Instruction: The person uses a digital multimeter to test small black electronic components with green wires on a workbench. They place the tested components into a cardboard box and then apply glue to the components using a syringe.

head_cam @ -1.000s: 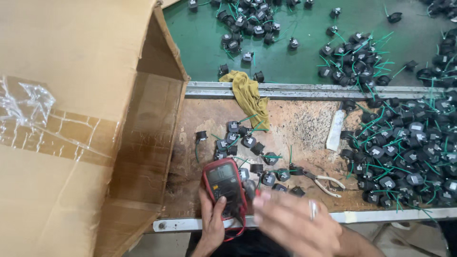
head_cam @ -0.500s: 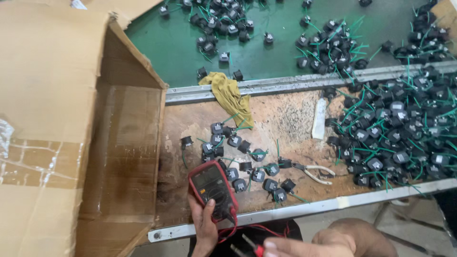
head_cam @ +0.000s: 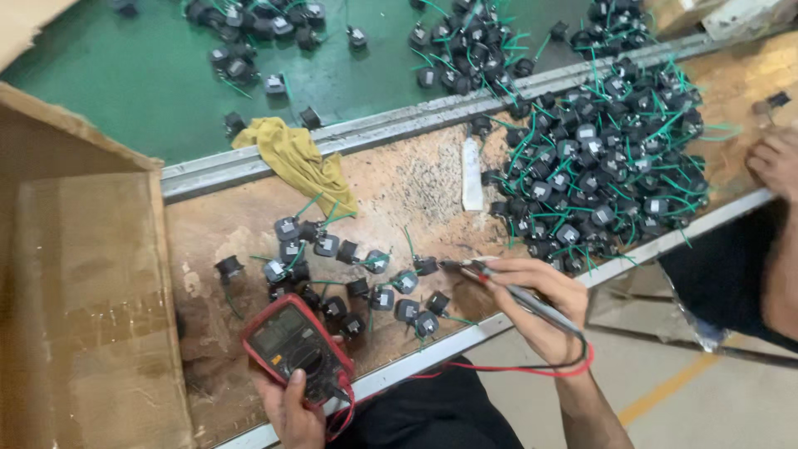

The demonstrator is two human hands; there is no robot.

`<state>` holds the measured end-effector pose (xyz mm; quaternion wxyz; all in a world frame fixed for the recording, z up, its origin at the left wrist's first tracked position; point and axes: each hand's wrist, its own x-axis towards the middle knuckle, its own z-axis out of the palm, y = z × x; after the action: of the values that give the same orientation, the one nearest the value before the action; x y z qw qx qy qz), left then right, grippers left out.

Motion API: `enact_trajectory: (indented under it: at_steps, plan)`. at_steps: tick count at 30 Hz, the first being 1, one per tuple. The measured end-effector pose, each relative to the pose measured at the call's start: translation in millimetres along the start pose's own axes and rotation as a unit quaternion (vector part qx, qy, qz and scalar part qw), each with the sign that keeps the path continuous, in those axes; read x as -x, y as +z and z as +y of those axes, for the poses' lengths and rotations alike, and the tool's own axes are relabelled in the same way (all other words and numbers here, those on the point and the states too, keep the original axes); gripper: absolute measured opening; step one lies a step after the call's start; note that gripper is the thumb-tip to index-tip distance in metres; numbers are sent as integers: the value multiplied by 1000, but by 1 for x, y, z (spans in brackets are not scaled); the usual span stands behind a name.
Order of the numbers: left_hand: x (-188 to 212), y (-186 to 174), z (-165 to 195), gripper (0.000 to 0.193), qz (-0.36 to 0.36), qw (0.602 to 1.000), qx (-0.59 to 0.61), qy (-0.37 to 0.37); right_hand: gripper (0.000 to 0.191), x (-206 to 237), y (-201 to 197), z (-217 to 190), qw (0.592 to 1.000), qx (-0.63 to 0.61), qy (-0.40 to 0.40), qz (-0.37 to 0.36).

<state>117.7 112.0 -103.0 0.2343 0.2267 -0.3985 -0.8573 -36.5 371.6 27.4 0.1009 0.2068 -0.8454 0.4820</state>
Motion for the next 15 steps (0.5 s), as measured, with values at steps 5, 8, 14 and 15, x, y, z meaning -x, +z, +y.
enact_trajectory:
  at_steps: [5, 8, 14, 15]
  plan:
    - [1, 3, 7, 79, 3, 999, -42, 2, 14, 22, 12, 32, 994, -62, 66, -57]
    - [2, 5, 12, 79, -6, 999, -53, 7, 12, 34, 11, 34, 991, -63, 98, -72]
    - [1, 5, 15, 76, -11, 998, -57, -2, 11, 39, 2, 19, 985, -7, 119, -124]
    - [2, 4, 14, 74, -11, 998, -59, -6, 12, 38, 2, 18, 982, -2, 118, -146]
